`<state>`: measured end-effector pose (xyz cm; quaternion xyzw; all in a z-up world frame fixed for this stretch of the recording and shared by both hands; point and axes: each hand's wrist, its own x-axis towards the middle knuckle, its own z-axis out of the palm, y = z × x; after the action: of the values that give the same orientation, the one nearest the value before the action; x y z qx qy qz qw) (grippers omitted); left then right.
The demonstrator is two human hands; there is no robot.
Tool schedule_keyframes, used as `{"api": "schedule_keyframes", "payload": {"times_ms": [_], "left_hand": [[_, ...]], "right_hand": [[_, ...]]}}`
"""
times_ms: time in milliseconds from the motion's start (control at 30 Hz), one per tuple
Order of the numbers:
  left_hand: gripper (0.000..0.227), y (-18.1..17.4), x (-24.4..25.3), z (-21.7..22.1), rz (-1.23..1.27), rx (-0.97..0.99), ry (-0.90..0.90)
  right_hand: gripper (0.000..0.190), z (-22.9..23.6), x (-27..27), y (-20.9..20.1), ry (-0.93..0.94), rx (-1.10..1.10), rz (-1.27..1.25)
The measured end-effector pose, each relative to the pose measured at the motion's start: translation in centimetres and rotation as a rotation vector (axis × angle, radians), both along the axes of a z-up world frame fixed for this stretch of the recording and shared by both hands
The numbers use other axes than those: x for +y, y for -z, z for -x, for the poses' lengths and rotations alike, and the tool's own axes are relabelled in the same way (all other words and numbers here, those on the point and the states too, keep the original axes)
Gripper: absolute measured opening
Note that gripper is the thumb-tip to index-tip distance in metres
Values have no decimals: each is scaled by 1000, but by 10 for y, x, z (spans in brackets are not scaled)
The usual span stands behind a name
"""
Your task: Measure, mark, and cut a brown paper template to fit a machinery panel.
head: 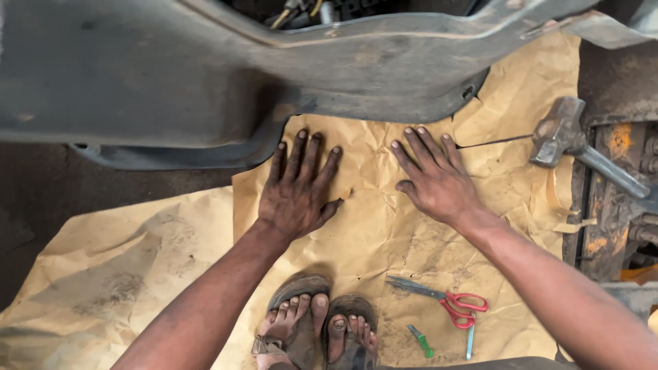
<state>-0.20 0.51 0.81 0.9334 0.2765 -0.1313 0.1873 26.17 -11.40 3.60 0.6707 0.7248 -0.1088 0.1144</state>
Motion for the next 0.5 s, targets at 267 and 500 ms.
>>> {"api": "schedule_keyframes", "payload": {"times_ms": [267,500], "left_hand": [[90,-14,2,0,7,76,23],[93,-12,0,-3,5,85,34]], "right_hand": [[67,14,13,-5,-105,-432,329],[77,64,24,15,258,-30,181]]}}
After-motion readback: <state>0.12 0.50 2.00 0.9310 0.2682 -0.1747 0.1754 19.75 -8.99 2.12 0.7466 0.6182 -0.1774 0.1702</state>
